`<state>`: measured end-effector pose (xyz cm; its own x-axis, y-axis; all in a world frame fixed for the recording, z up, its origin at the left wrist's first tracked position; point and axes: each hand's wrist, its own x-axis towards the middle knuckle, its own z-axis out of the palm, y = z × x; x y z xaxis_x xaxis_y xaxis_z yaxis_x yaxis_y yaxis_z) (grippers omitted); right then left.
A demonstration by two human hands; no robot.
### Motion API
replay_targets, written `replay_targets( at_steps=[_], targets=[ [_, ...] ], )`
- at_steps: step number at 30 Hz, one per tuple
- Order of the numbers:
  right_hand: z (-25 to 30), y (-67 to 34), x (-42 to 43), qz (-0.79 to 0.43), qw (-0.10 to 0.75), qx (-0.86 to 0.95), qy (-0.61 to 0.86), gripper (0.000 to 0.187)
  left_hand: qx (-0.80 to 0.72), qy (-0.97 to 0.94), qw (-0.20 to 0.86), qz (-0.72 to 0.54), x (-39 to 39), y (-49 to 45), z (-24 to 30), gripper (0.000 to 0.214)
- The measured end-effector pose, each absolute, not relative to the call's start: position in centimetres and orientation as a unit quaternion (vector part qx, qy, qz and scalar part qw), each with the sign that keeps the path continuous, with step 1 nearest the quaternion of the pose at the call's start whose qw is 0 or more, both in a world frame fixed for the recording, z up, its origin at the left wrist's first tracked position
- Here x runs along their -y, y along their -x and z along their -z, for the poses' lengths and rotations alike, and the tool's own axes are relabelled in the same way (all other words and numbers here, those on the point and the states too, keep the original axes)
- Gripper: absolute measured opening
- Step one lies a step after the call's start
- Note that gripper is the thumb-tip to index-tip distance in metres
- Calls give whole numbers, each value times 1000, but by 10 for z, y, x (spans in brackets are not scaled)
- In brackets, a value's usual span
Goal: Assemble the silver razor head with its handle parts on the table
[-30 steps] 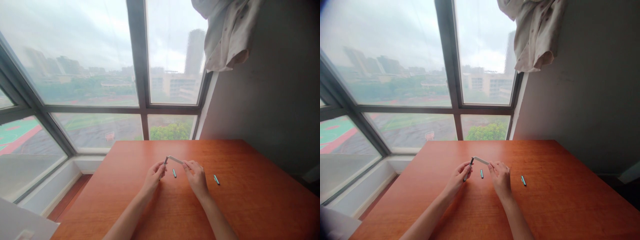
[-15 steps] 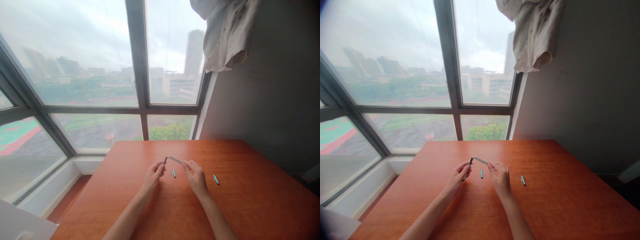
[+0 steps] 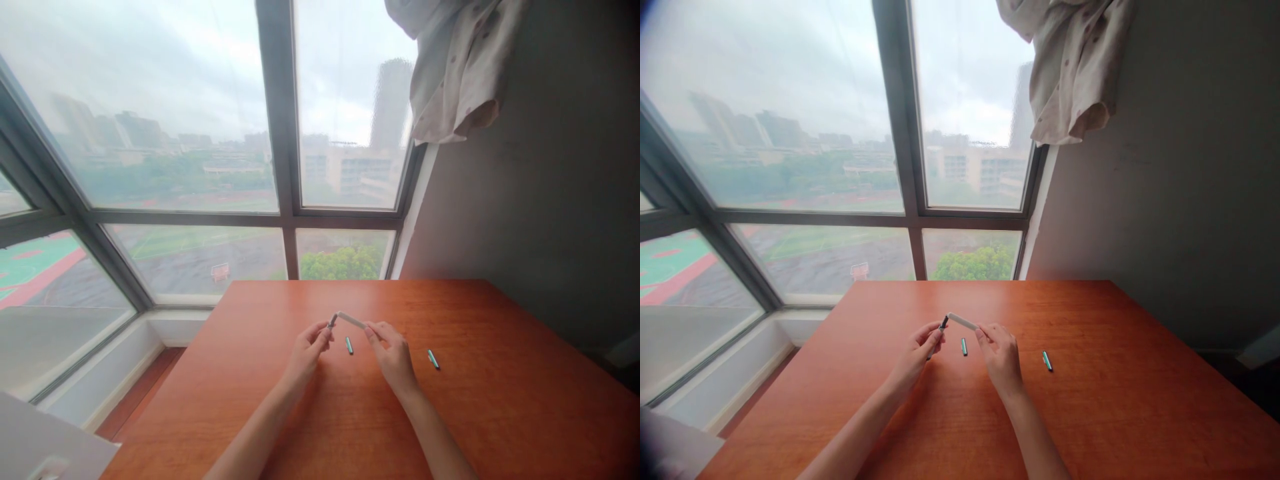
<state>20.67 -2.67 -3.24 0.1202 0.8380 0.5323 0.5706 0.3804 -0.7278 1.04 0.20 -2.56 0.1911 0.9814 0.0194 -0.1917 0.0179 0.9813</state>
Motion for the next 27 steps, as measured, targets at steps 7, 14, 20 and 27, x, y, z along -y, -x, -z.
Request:
replay_targets(
  at_steps=[7, 14, 20, 27],
  targets=[
    [32, -206, 27, -141, 524, 648, 535, 31, -406, -500, 581, -498, -3, -10, 27, 44],
    [31, -206, 26, -145, 531, 641, 534, 32, -406, -491, 589, -497, -3, -10, 27, 47],
    [30, -207, 27, -138, 527, 640, 541, 31, -397, -484, 602, -496, -4, -11, 27, 45],
    [26, -208, 29, -126, 527, 641, 544, 32, -410, -471, 596, -505, -3, -10, 23, 44]
  ],
)
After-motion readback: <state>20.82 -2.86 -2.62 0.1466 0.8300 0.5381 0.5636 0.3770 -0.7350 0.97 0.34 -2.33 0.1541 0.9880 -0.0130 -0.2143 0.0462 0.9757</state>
